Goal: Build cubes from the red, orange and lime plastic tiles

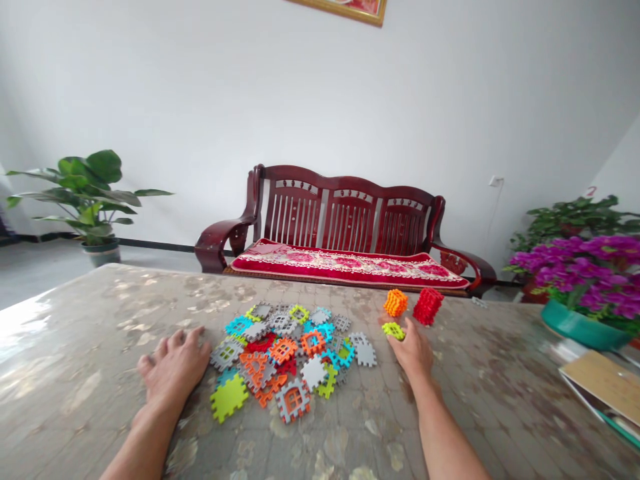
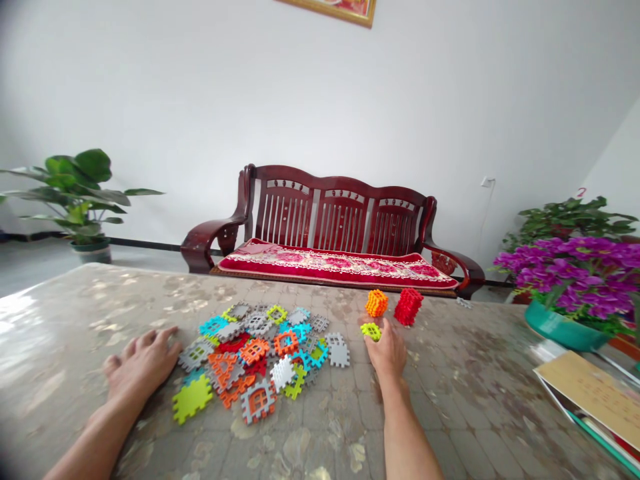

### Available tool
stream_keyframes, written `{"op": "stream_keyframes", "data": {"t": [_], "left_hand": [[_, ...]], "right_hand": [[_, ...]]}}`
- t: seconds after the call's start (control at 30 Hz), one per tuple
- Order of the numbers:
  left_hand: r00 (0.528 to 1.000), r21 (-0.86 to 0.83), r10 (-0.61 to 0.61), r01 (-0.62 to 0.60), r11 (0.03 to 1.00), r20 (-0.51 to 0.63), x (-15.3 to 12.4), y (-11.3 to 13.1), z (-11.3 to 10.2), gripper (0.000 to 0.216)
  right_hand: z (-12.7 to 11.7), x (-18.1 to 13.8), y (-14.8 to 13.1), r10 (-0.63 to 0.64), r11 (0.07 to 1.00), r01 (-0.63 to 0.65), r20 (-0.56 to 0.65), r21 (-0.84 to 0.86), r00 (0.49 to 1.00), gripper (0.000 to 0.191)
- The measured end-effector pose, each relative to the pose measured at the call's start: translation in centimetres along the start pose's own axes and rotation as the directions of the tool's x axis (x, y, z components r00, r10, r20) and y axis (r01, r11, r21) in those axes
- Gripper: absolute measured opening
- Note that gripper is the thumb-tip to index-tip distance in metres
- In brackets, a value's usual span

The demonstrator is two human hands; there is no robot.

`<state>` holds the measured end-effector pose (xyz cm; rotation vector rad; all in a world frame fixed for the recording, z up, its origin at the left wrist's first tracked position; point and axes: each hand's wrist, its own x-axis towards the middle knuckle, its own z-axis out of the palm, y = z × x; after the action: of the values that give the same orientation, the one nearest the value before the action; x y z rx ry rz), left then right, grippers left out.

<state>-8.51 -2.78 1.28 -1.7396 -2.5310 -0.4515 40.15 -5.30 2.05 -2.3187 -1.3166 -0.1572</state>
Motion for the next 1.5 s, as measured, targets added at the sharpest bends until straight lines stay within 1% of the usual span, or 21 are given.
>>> {"op": "stream_keyframes", "data": {"t": [0.17,0.3,0.4,0.47,0.53,0.63,0.73,0.8,0.9,0.93,1.0,1.1,1.2,1.27,1.43,1.5], "left_hand": [[1.000,0.012,-0.014,0.014,1.000,0.017,0.0,0.2,-0.1,0.053],[1.000,0.010,-0.017,0.017,1.000,0.024,-0.1,0.2,-0.1,0.054],[1.000,0.008,-0.020,0.020,1.000,0.018,-0.1,0.2,-0.2,0.053],[0.999,0.002,-0.023,0.023,1.000,0.022,0.0,0.2,-0.2,0.053],[0.999,-0.002,-0.025,0.025,1.000,0.031,0.0,0.2,-0.3,0.053],[0.999,0.000,-0.025,0.025,1.000,0.031,-0.1,0.3,-0.3,0.053],[0.999,0.003,-0.030,0.030,1.000,0.024,-0.2,0.4,-0.3,0.054],[0.999,0.002,-0.032,0.032,0.999,0.026,-0.3,0.4,-0.3,0.054],[0.999,-0.005,-0.027,0.027,1.000,0.020,-0.3,0.4,-0.2,0.053],[1.000,-0.004,-0.026,0.026,1.000,0.016,-0.3,0.4,-0.2,0.053],[1.000,0.000,-0.025,0.025,1.000,0.014,-0.3,0.4,-0.2,0.053],[0.999,0.008,-0.026,0.026,1.000,0.028,-0.3,0.4,-0.3,0.053],[1.000,0.000,-0.023,0.023,1.000,0.019,-0.4,0.4,-0.4,0.053],[1.000,-0.012,-0.022,0.022,1.000,0.005,-0.4,0.5,-0.4,0.053],[0.999,-0.015,-0.032,0.032,0.999,0.011,-0.4,0.5,-0.4,0.052],[0.999,-0.015,-0.032,0.032,0.999,0.015,-0.4,0.5,-0.4,0.052]], "right_hand": [[-0.1,0.0,-0.2,0.012,0.998,-0.012,0.013,-0.056,1.000,0.066],[-0.2,-0.1,-0.2,0.006,0.998,-0.005,0.011,-0.056,1.000,0.063],[0.0,-0.2,-0.2,-0.063,0.998,0.062,-0.063,-0.030,0.996,0.058],[0.2,-0.4,-0.6,-0.167,0.984,0.173,-0.115,0.040,0.979,0.049],[0.3,-1.0,-1.6,-0.300,0.934,0.319,-0.128,0.162,0.945,0.040],[0.3,-2.3,-3.8,-0.478,0.798,0.483,-0.111,0.360,0.872,0.029],[-0.2,-3.9,-6.2,-0.610,0.659,0.566,-0.088,0.496,0.788,0.020],[-0.7,-4.8,-7.4,-0.684,0.590,0.590,-0.048,0.550,0.728,0.013],[-1.5,-5.7,-8.5,-0.766,0.553,0.610,0.059,0.568,0.640,0.009],[-1.7,-5.9,-8.6,-0.782,0.555,0.622,0.092,0.553,0.616,0.011],[-2.0,-6.2,-8.9,-0.798,0.568,0.653,0.142,0.502,0.585,0.013],[-2.2,-6.5,-9.1,-0.804,0.585,0.690,0.188,0.427,0.565,0.018],[-2.1,-6.8,-9.2,-0.798,0.596,0.698,0.196,0.396,0.570,0.015],[-1.9,-6.8,-9.3,-0.792,0.601,0.690,0.190,0.403,0.580,0.011],[-1.8,-6.8,-9.3,-0.778,0.614,0.649,0.206,0.450,0.593,0.009],[-2.0,-6.8,-9.3,-0.784,0.610,0.652,0.225,0.450,0.579,0.016]]}}
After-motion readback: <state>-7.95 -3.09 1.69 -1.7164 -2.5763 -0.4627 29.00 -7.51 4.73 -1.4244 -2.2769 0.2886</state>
